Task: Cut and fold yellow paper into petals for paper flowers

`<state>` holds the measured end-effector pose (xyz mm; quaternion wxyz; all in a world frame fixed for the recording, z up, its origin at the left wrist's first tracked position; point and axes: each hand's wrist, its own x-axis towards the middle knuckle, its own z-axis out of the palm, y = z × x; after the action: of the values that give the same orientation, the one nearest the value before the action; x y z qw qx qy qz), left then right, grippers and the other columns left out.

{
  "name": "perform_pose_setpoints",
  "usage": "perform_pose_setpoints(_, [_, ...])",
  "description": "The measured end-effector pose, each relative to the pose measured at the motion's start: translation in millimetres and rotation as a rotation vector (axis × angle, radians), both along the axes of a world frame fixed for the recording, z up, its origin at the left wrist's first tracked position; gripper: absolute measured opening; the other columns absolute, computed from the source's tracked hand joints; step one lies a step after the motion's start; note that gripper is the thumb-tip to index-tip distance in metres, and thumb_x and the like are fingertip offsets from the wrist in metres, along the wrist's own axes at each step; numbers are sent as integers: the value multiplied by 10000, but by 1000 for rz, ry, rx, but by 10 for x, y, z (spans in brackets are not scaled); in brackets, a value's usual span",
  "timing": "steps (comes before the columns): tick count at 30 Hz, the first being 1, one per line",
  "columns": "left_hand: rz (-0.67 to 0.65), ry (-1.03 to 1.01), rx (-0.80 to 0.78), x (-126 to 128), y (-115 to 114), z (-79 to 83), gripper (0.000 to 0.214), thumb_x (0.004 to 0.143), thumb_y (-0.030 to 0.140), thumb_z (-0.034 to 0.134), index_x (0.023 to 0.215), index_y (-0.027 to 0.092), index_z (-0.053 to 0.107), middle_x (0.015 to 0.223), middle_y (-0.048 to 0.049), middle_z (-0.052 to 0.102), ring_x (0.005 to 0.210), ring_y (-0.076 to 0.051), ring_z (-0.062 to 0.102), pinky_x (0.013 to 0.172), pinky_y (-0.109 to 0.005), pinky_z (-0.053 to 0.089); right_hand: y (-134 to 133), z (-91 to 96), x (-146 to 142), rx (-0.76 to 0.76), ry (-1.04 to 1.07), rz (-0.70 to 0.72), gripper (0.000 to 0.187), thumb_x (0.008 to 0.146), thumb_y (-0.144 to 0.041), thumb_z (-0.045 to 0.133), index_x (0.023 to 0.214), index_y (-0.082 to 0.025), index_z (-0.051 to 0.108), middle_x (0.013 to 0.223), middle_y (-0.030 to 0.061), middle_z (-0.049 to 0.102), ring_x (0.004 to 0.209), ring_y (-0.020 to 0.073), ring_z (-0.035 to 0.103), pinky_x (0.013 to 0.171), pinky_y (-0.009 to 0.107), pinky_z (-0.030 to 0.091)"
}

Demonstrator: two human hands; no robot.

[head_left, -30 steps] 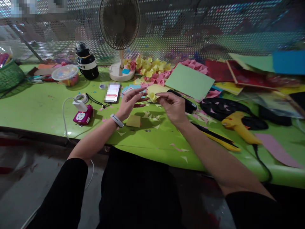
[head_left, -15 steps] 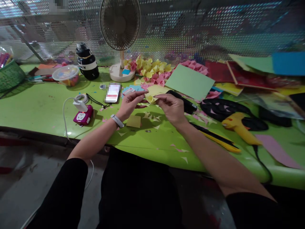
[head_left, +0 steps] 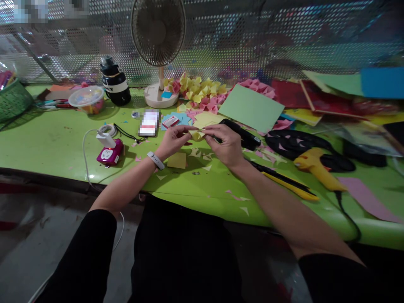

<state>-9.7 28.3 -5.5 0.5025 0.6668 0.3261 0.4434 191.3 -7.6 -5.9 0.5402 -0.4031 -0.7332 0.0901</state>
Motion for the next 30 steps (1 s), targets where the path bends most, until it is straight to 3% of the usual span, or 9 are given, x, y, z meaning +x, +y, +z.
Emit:
perform_pose_setpoints(10, [-28, 51, -70, 29, 4, -29, 362, 914, 172, 583, 1252, 98, 689, 946, -114, 781, 815, -148, 762, 791, -283, 636, 6, 12, 21, 70, -126, -38, 180, 909, -198, 631, 978, -250, 789, 1036, 85, 753, 971, 250, 717, 888, 448, 583])
perform_pose_setpoints(16, [93, 213, 232, 0, 56, -93, 363, 861, 120, 600, 1186, 195, 744, 1113, -85, 774, 878, -144, 744, 813, -282, 620, -8, 24, 3, 73, -105, -32, 160, 900, -207, 630, 942, -240, 782, 992, 86, 759, 941, 248, 721, 868, 443, 587])
perform_pose_setpoints(18, [103, 219, 241, -4, 63, -92, 327, 854, 129, 629, 1143, 205, 762, 1118, -83, 774, 887, -146, 743, 829, -287, 617, -22, 40, 1, 43, -80, -8, 141, 887, -222, 644, 934, -235, 776, 979, 83, 757, 938, 250, 719, 875, 445, 586])
perform_pose_setpoints(22, [11, 56, -76, 3, 29, -14, 269, 920, 214, 615, 1148, 140, 736, 1015, -100, 782, 841, -150, 750, 787, -306, 631, -2, 74, 38, -149, 134, 51, 224, 875, -292, 661, 1077, -230, 737, 1065, 80, 743, 911, 235, 721, 843, 427, 610])
perform_pose_setpoints(25, [-28, -82, -295, 3, -10, 67, 240, 947, 244, 607, 1124, 121, 713, 988, -108, 773, 878, -172, 760, 792, -323, 633, 61, 75, 81, -298, 335, 111, 216, 888, -315, 629, 1063, -230, 722, 1062, 70, 747, 922, 224, 733, 851, 409, 621])
perform_pose_setpoints(30, [-55, -135, -406, -7, -37, 105, 209, 946, 261, 624, 1096, 133, 696, 1002, -107, 768, 935, -191, 759, 824, -338, 625, 103, 76, 77, -442, 458, 172, 166, 856, -321, 659, 976, -236, 737, 990, 52, 762, 862, 213, 751, 851, 396, 632])
